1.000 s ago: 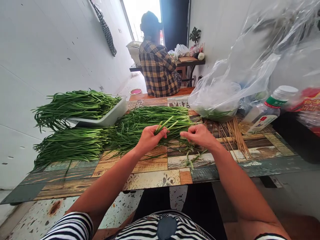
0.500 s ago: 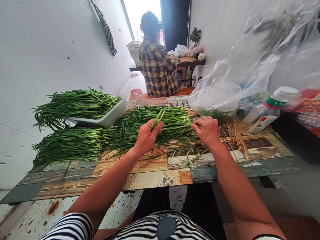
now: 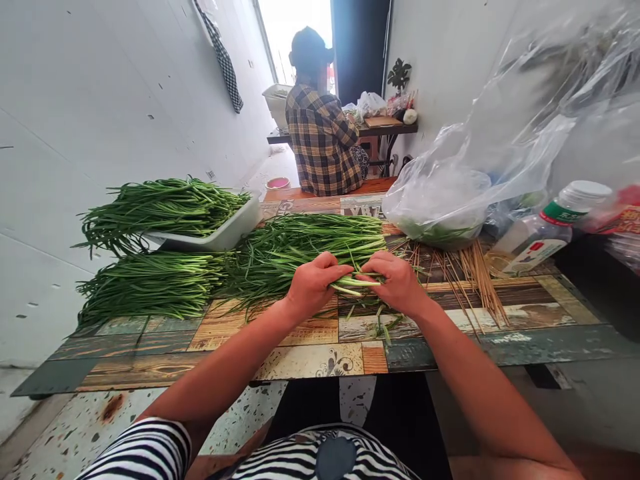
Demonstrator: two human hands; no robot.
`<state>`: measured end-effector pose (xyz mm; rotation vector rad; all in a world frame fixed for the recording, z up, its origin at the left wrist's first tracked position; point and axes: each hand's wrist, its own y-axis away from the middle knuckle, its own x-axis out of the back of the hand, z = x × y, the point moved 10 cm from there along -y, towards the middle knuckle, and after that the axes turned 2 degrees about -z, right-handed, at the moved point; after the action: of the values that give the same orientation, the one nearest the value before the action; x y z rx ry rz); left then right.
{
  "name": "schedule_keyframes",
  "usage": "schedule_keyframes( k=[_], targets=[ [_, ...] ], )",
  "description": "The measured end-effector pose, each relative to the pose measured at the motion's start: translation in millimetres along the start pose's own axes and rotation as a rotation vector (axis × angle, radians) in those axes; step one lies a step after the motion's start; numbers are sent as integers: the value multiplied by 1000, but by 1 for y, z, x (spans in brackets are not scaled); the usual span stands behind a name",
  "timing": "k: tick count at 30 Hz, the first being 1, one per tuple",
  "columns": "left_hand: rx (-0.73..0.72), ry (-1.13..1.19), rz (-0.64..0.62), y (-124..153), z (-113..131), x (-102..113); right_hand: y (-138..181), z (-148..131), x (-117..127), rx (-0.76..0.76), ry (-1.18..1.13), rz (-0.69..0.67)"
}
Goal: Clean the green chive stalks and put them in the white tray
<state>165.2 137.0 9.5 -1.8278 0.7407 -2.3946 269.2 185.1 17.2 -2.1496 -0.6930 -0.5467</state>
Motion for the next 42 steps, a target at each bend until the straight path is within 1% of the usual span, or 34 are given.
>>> schedule_keyframes(
  k=[3, 5, 6, 8, 10, 11, 12, 13, 14, 16, 18, 20, 21, 23, 25, 26, 28, 30, 32, 33, 35, 36, 38, 39, 41, 42],
  targets=[
    [0, -111, -80, -1, 3, -5, 3, 12, -8, 9, 156, -86],
    [-2, -130, -108, -2, 4, -7, 8, 26, -9, -33, 225, -166],
    [-3, -121, -114, -2, 4, -8, 11, 33, -10, -67, 220, -223],
    [-6, -93, -133, -3, 2, -10, 20, 46, -16, -142, 135, -407],
    [11, -73, -157, -2, -4, -14, 32, 50, -24, -209, 37, -612],
    [31, -61, -160, -2, -8, -15, 36, 50, -24, -241, 18, -676],
    [54, -43, -151, -2, -13, -15, 38, 49, -23, -273, 22, -702],
    [77, -11, -132, -1, -18, -14, 36, 49, -18, -304, 39, -682],
    [94, 35, -107, -1, -22, -13, 32, 48, -12, -330, 57, -627],
    [105, 152, -59, -1, -26, -11, 21, 41, 2, -351, 64, -463],
    [106, 250, -26, -2, -27, -9, 10, 29, 14, -309, 42, -271],
    [113, 311, -9, -3, -27, -7, 3, 17, 18, -222, 31, -137],
    [119, 332, -7, -3, -27, -5, 0, 12, 17, -173, 36, -96],
    [124, 367, -17, -4, -25, -4, -1, 6, 11, -87, 57, -58],
    [120, 386, -21, -5, -24, -1, -1, 5, 2, -45, 53, -62],
    [115, 392, -10, -5, -24, 0, 0, 7, -2, -52, 26, -76],
    [94, 406, 40, -4, -24, 5, 1, 14, -9, -138, -79, -96],
    [50, 413, 107, -2, -21, 10, 5, 29, -14, -310, -243, -84],
    [-18, 384, 165, 0, -16, 14, 13, 48, -17, -503, -451, -15],
    [-57, 355, 189, 2, -12, 15, 17, 58, -18, -576, -555, 34],
    [-121, 286, 243, 5, -6, 18, 22, 76, -14, -652, -706, 144],
    [-136, 255, 271, 7, -5, 19, 24, 83, -9, -664, -736, 199],
    [-131, 217, 317, 9, -7, 22, 25, 90, 7, -652, -695, 299],
    [-122, 210, 328, 9, -9, 22, 24, 87, 19, -619, -624, 350],
    [-117, 208, 313, 9, -9, 21, 18, 64, 40, -471, -412, 417],
    [-123, 205, 296, 8, -8, 19, 13, 47, 44, -368, -300, 410]
  ],
)
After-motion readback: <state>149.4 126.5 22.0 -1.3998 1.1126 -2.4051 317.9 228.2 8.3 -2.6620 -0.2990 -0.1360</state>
